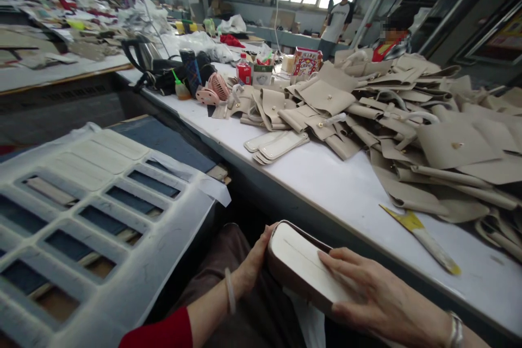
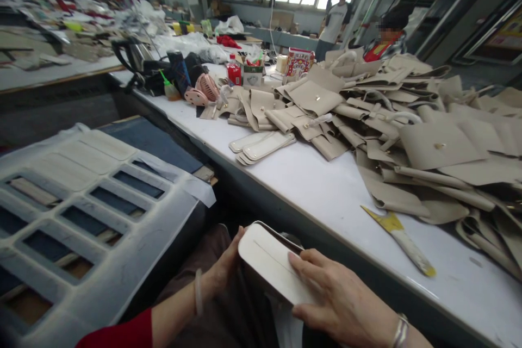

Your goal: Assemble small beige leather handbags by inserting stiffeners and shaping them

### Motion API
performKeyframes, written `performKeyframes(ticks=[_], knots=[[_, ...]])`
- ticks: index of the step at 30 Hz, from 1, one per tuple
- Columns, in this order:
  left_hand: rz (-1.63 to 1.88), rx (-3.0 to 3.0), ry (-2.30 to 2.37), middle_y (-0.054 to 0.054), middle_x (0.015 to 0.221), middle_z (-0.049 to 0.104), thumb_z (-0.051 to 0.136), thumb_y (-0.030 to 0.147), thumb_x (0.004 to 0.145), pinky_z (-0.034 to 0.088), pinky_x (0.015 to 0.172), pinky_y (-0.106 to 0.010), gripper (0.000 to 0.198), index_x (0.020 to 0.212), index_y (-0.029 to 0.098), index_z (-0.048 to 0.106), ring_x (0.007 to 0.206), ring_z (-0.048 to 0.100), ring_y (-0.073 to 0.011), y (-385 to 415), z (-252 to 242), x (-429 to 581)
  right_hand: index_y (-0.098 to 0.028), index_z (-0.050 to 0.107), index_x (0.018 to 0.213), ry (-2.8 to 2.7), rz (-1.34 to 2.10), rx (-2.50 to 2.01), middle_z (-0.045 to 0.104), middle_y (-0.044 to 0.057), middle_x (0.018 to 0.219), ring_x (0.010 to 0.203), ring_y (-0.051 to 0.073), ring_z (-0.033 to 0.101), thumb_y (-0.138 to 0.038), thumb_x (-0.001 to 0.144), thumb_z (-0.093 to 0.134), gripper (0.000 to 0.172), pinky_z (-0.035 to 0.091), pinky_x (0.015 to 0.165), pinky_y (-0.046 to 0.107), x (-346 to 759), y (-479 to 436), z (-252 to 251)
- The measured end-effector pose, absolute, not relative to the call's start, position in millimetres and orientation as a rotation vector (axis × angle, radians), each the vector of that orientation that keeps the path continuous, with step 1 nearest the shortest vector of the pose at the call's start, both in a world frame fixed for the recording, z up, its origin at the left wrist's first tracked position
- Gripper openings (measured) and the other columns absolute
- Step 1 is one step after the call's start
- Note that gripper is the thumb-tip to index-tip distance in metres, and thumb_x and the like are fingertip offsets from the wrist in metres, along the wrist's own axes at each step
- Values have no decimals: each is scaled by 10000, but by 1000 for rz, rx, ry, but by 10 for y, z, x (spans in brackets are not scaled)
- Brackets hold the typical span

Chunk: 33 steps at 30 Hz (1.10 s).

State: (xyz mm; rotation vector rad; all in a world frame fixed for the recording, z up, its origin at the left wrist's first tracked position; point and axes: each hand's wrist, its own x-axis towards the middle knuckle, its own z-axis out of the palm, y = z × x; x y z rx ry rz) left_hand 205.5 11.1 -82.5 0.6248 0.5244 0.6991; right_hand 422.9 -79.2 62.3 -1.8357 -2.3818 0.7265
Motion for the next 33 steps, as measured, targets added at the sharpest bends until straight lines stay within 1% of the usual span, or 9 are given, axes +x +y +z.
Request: performKeyframes(ticks=[6,10,14,17,20,22,27,30,33], knots=[[735,654,519,-52,1379,575,392,603,954,227,1185,-404,551,1297,221,591,1371,407,-259,138,-851,2072,-358,439,1425,-2474,497,-1921,528,61,1386,1133,237,625,-418,917,560,526,545,964,387,4385,-798,407],[719,625,504,-56,1375,580,383,578,968,236,1182,-392,534,1293,209,590,1366,414,-254,138,-814,2075,-299,515,1352,-2507,337,-1871,548,82,1341,1125,246,601,-404,971,457,399,548,926,433,4282,-802,346],[718,632,475,-60,1368,583,382,589,964,225,1184,-391,543,1289,208,593,1367,412,-261,142,-798,2066,-207,642,995,-2433,231,-1823,632,73,1081,1007,275,561,-338,943,520,186,461,885,515,3992,-675,377],[719,625,471,-66,1368,580,365,576,974,230,1178,-404,539,1292,203,591,1360,414,-269,148,-801,2069,-185,578,781,-2317,235,-1729,625,57,873,855,223,533,-299,958,500,225,420,798,445,3815,-544,353],[721,596,457,-81,1361,582,372,556,979,235,1171,-411,532,1291,185,590,1350,421,-278,146,-826,2084,-201,592,1027,-2311,244,-1587,652,43,1113,1047,235,508,-273,945,543,120,362,909,437,3748,-470,266],[724,556,437,-93,1347,590,375,544,982,243,1164,-408,532,1300,172,584,1334,439,-280,140,-853,2094,-263,563,1160,-2311,280,-1567,626,-18,1247,1176,239,454,-254,930,572,230,305,982,439,3753,-464,196],[717,489,428,-112,1334,594,366,530,990,268,1141,-420,543,1338,158,555,1298,474,-292,136,-907,2102,-345,578,1138,-2254,354,-1686,632,-101,1251,1297,274,379,-285,894,610,253,201,1056,486,3743,-457,84],[733,489,460,-103,1351,586,370,522,993,256,1145,-401,536,1334,156,561,1323,447,-283,140,-918,2099,-328,600,1069,-2152,373,-1746,642,-95,1222,1344,276,357,-268,865,614,213,140,1098,490,3660,-425,54],[701,460,477,-98,1366,579,412,531,977,268,1140,-395,541,1329,151,569,1340,430,-290,140,-902,2088,-324,574,1131,-2090,382,-1755,638,-76,1238,1331,257,389,-222,842,606,308,143,1101,474,3596,-427,34]])
